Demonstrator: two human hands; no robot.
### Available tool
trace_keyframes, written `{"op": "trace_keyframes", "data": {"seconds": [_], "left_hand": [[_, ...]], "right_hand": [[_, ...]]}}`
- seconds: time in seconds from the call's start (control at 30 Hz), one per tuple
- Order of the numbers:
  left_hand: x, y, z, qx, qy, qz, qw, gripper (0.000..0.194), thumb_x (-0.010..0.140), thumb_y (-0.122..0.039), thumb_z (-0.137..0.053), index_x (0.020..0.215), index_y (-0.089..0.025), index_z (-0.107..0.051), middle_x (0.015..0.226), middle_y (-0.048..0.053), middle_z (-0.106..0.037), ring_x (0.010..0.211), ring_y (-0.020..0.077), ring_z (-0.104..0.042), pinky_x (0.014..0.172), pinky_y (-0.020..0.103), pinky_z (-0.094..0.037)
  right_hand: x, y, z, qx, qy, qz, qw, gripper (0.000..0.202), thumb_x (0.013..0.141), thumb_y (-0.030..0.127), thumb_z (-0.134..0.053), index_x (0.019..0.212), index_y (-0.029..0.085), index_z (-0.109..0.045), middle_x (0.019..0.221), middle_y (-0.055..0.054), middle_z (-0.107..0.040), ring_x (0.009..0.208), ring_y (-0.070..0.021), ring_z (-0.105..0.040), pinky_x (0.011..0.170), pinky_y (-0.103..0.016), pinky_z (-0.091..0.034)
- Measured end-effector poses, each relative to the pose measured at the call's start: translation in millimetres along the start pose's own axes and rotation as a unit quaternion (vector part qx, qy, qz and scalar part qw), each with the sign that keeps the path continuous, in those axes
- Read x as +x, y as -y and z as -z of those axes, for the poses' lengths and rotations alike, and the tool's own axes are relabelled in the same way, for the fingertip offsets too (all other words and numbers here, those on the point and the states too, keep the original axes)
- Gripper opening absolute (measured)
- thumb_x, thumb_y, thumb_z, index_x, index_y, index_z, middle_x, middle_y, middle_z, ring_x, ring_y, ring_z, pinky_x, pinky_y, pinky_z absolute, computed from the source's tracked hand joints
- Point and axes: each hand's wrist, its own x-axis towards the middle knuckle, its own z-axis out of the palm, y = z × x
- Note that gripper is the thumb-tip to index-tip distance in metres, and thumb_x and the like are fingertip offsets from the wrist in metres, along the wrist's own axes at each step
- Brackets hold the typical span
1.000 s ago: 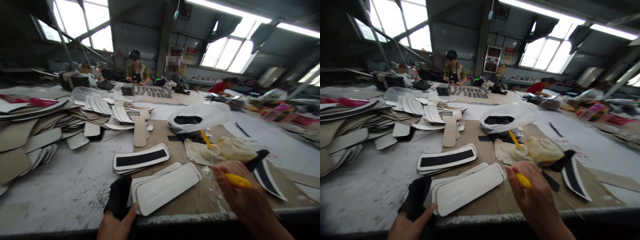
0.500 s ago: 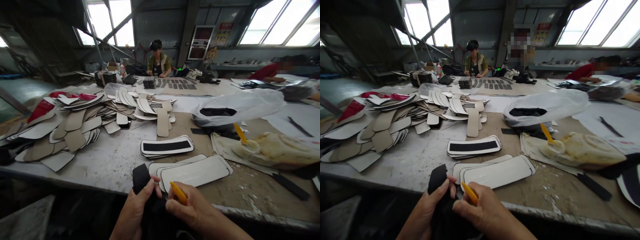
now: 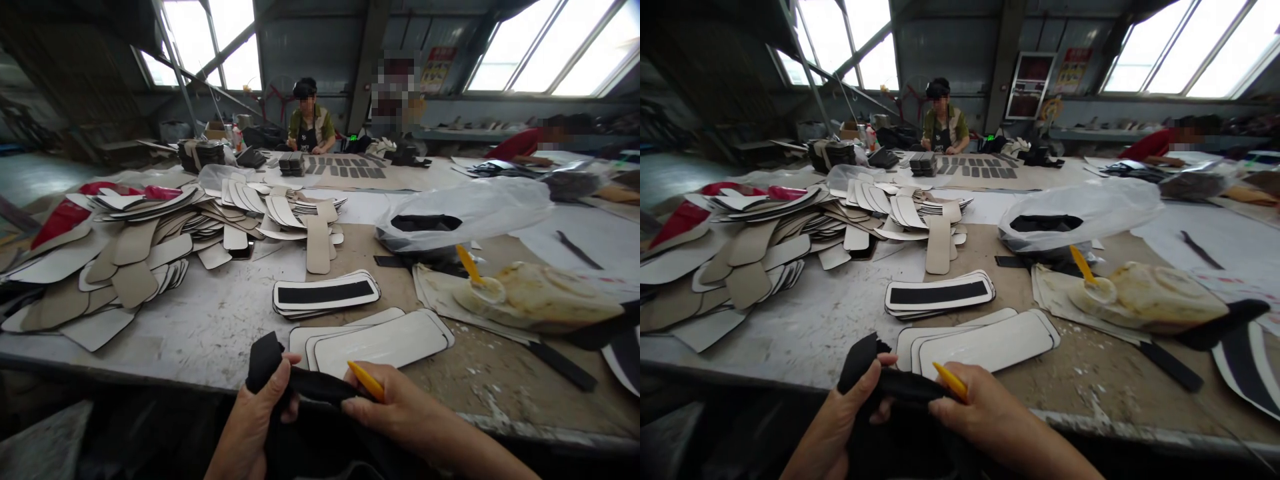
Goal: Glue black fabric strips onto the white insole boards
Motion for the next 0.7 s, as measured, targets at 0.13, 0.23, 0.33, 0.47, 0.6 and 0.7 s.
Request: {"op": "trace_keyframes", "data": {"seconds": [0.13,0.23,0.33,0.47,0.6,0.7], "left_hand": [[-1,-2,2.4,-0.013,0.014,0.051,0.999,0.054,0.065,-0.046,-0.070,0.103,-0.010,-0.056,0.060,-0.001,-0.047,0.050,0.0029,-0.037,0.048,0.015,-0.029],[-2,-4,4.6,0.044,0.030,0.081,0.995,0.049,0.065,-0.039,-0.070,0.102,-0.011,-0.057,0.060,0.000,-0.052,0.052,0.0060,-0.044,0.051,0.017,-0.034],[-1,-5,12.5,0.084,0.077,0.089,0.990,0.048,0.061,-0.031,-0.073,0.100,-0.009,-0.057,0.087,0.009,-0.063,0.074,0.0172,-0.057,0.070,0.027,-0.045],[0,-5,23.9,0.139,0.129,0.124,0.974,0.041,0.063,-0.031,-0.072,0.094,-0.009,-0.057,0.081,0.010,-0.063,0.074,0.0194,-0.058,0.071,0.031,-0.045],[-1,-9,18.0,0.118,0.113,0.110,0.980,0.034,0.061,-0.029,-0.074,0.083,-0.008,-0.059,0.078,0.008,-0.063,0.072,0.0183,-0.058,0.068,0.027,-0.045],[1,-12,0.0,0.081,0.076,0.108,0.988,0.038,0.062,-0.027,-0.073,0.092,-0.008,-0.059,0.083,0.010,-0.065,0.077,0.0215,-0.061,0.075,0.032,-0.047]], "right_hand": [[-6,-2,17,-0.006,0.024,-0.028,0.999,0.015,0.074,0.022,-0.054,0.080,0.011,-0.046,0.065,0.002,-0.039,0.058,-0.0056,-0.032,0.050,-0.016,-0.027],[-9,-1,28,-0.065,0.032,-0.032,0.997,0.011,0.073,0.018,-0.053,0.081,0.011,-0.049,0.071,0.001,-0.044,0.062,-0.0062,-0.037,0.053,-0.016,-0.030],[-13,0,41,-0.109,0.046,-0.045,0.992,0.014,0.073,0.020,-0.054,0.085,0.012,-0.053,0.075,0.001,-0.048,0.066,-0.0068,-0.040,0.056,-0.016,-0.032],[-17,-5,59,-0.120,0.074,-0.073,0.987,0.028,0.077,0.038,-0.056,0.085,0.011,-0.052,0.071,0.001,-0.044,0.063,-0.0071,-0.037,0.056,-0.018,-0.031],[-20,-19,72,-0.146,0.059,-0.051,0.986,0.033,0.085,0.043,-0.045,0.075,0.011,-0.046,0.065,0.002,-0.036,0.059,-0.0068,-0.030,0.053,-0.019,-0.028],[-19,-28,79,-0.215,0.012,-0.054,0.975,0.031,0.085,0.040,-0.043,0.073,0.012,-0.045,0.068,0.000,-0.042,0.062,-0.0086,-0.036,0.058,-0.021,-0.031]]}}
